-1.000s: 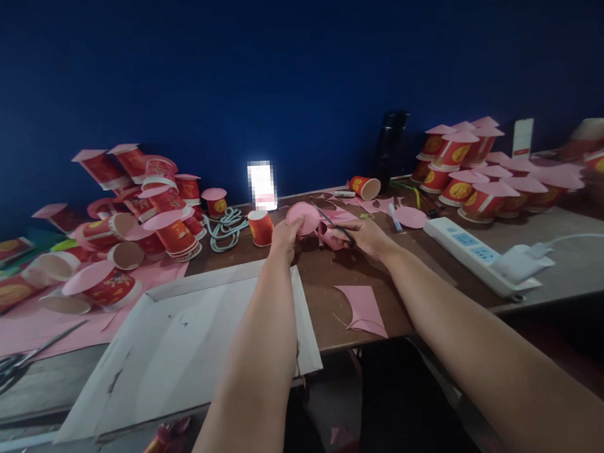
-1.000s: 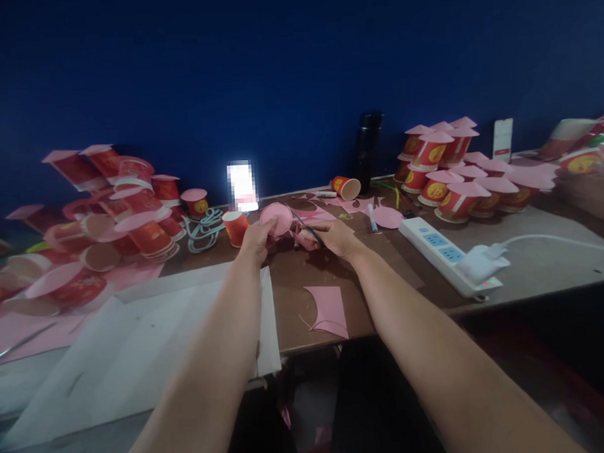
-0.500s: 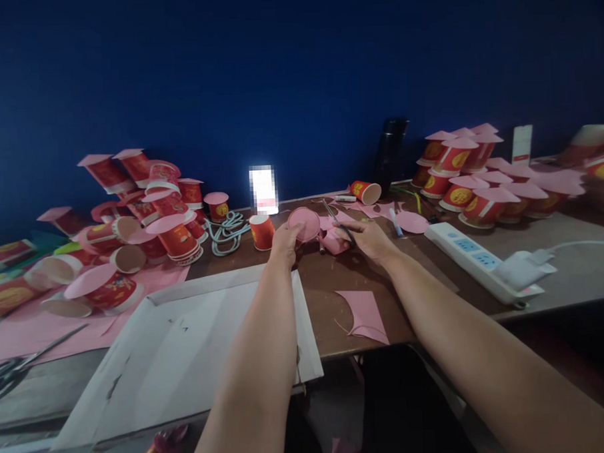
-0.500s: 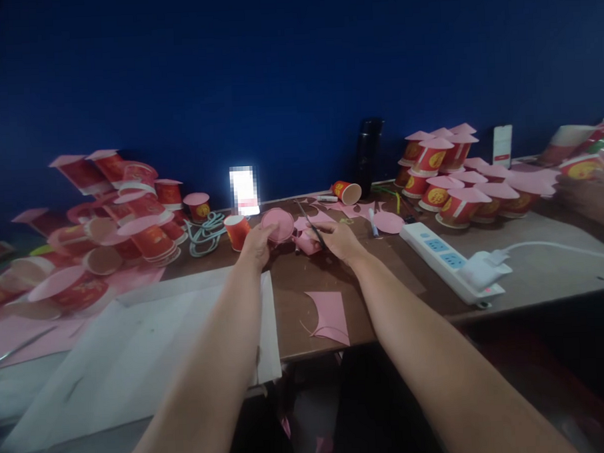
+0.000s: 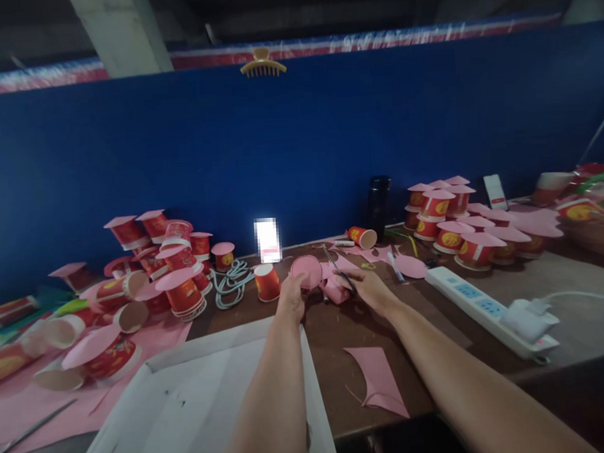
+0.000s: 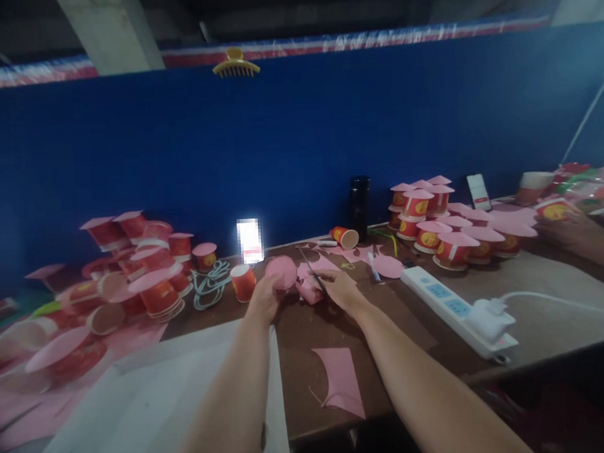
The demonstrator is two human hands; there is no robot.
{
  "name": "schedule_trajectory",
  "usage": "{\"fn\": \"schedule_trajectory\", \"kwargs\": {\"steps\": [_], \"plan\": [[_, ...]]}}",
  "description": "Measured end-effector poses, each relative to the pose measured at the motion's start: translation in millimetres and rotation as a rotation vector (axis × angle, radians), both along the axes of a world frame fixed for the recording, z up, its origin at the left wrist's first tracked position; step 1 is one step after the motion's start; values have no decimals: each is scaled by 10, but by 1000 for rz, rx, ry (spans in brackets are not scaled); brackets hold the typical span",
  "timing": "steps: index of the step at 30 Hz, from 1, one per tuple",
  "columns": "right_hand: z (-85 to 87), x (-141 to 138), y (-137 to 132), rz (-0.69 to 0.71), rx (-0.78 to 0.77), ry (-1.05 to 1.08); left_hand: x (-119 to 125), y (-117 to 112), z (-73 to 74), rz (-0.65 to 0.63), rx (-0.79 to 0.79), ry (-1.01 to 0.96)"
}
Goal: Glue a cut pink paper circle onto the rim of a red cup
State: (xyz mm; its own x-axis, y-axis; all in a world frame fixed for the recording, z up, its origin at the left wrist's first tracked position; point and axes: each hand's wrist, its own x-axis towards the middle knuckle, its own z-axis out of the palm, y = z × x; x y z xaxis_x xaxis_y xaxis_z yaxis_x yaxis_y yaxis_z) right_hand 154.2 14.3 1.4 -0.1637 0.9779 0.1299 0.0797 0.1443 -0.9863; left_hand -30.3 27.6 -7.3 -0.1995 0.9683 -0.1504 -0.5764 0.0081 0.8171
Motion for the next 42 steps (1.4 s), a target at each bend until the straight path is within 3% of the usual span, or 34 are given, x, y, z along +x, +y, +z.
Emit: {"fn": "schedule_trajectory", "kwargs": {"steps": [15,23,30,42], "plan": [[-64,18,30,-14,19,-38,34,-20,46,83,-64,-137],[-57,12,19,5,77,-149,7,-39,83,93,-150,-418],[-72,-11,32,33,65,-196,-2,11,76,100,-93,-510],[-16,-30,-3,27,105,-287,-11,35,33,109,-97,-422]]}}
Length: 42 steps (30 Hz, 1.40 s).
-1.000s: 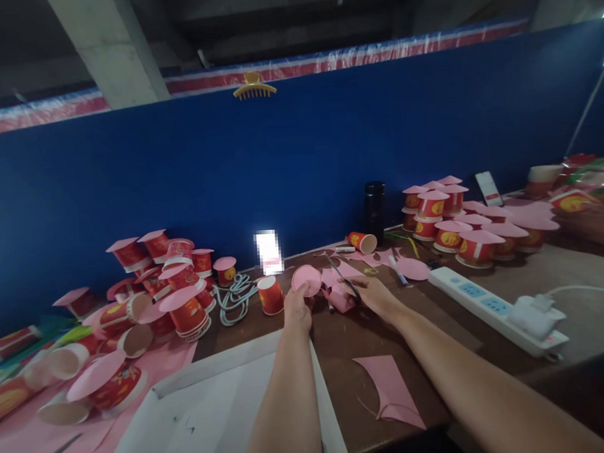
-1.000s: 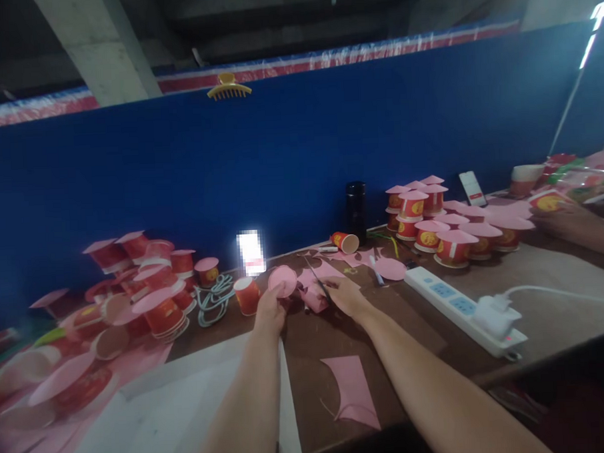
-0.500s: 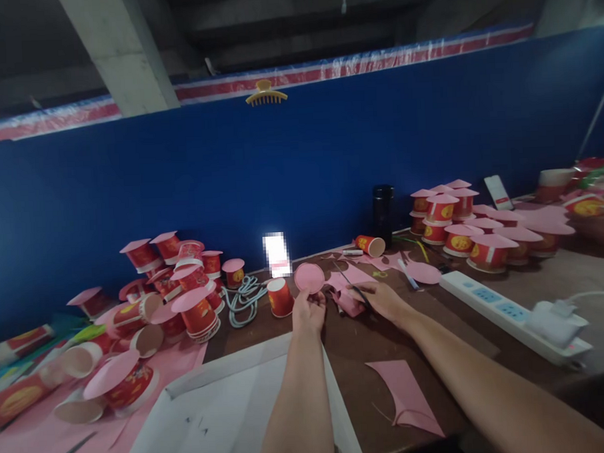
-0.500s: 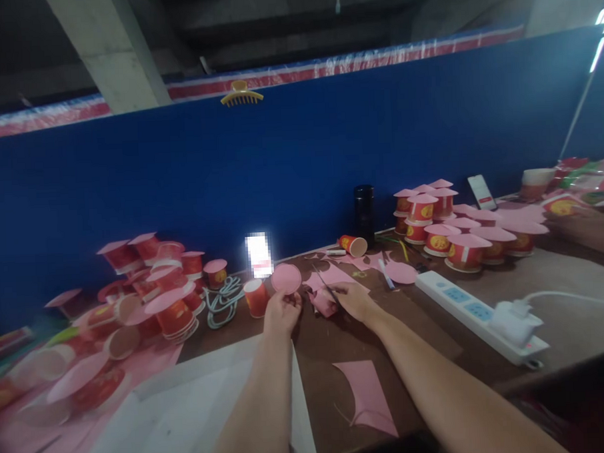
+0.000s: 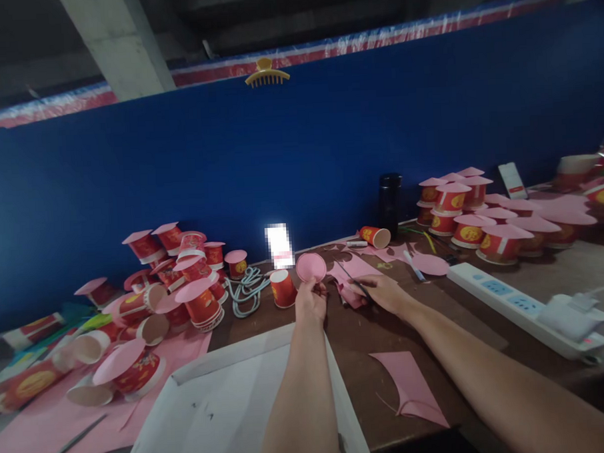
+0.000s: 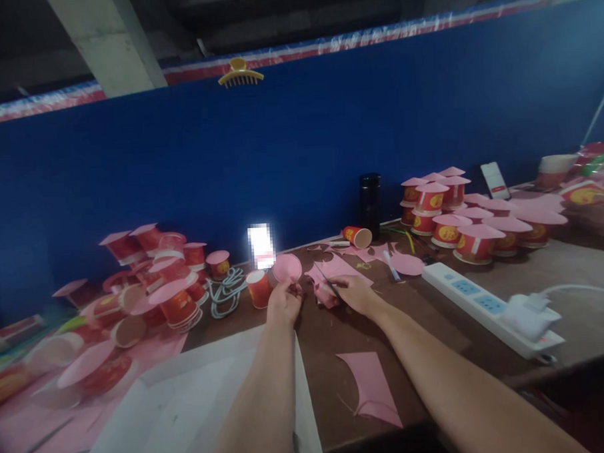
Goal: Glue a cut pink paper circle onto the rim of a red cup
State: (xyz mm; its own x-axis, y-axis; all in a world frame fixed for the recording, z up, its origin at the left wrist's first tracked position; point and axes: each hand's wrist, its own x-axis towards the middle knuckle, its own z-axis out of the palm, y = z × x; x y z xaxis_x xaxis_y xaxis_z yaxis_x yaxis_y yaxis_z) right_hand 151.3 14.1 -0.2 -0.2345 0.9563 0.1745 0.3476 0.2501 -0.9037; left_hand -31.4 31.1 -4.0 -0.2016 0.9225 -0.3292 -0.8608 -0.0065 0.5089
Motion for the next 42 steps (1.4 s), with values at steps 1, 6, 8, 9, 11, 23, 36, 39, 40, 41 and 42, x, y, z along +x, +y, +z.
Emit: {"fn": "schedule_trajectory", "kwargs": {"steps": [1,6,8,9,11,23,36,39,40,41,42], "plan": [[-6,-1,3,0,3,4,-1,-1,0,2,4,9],[-34,-3,15,13,-8,33,6,-13,22,5,11,46],[-40,-12,3,45,-35,40,11,-17,29,5,14,46],[-42,-19,-6,68,-58,35,12,-18,29,5,19,48],[-47,-28,-19,127,-106,5,12,-19,25,0,34,52],[-61,149,190,-511,107,-92,-3,14,-28,6,35,152],[30,-28,-6,-275,266,-117,31,-45,43,-13,5,212],[12,-37,3,-237,270,-114,32,-38,36,-6,0,191],[4,-40,7,-230,275,-115,31,-35,31,-7,3,180],[-5,-43,11,-228,282,-117,30,-34,26,-8,9,174],[-13,-45,15,-225,289,-120,29,-33,21,-10,15,172]]}}
